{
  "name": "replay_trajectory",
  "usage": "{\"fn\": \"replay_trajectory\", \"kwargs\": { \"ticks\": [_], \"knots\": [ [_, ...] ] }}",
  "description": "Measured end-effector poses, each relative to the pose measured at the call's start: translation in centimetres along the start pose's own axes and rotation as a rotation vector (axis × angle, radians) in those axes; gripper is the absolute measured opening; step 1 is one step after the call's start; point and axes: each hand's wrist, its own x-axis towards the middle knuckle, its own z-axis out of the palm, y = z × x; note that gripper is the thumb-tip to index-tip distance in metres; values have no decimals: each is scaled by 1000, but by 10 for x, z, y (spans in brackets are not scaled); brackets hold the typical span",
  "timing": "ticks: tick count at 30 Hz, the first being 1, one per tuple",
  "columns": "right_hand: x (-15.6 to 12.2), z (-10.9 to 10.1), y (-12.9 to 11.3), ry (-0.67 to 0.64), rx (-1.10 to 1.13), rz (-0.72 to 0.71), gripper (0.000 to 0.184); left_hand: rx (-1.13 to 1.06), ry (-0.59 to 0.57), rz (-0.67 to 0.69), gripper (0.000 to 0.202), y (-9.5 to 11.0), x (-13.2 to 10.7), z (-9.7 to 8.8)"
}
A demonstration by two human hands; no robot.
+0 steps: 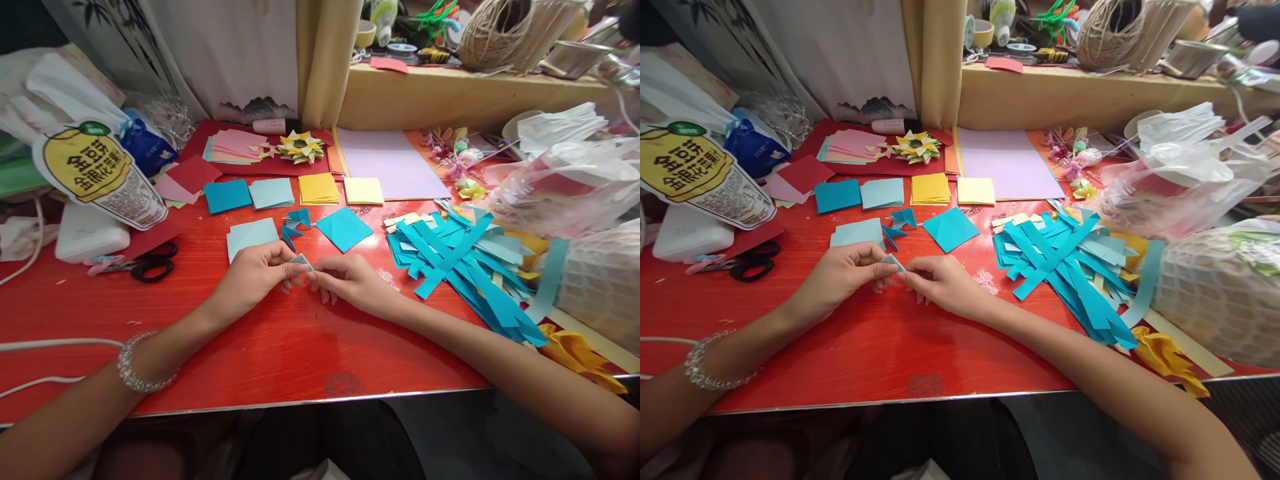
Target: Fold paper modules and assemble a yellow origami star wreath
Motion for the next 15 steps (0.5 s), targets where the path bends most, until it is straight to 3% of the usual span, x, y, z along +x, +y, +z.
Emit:
{"fn": "replay_trajectory", "kwargs": {
  "ticks": [9, 15],
  "knots": [
    [1, -3, -1, -19, 46, 42, 27, 21, -16, -2, 26, 0, -1, 0],
    [1, -4, -1, -19, 37, -2, 33, -24, -69, -5, 25, -1, 0, 1]
  ]
}}
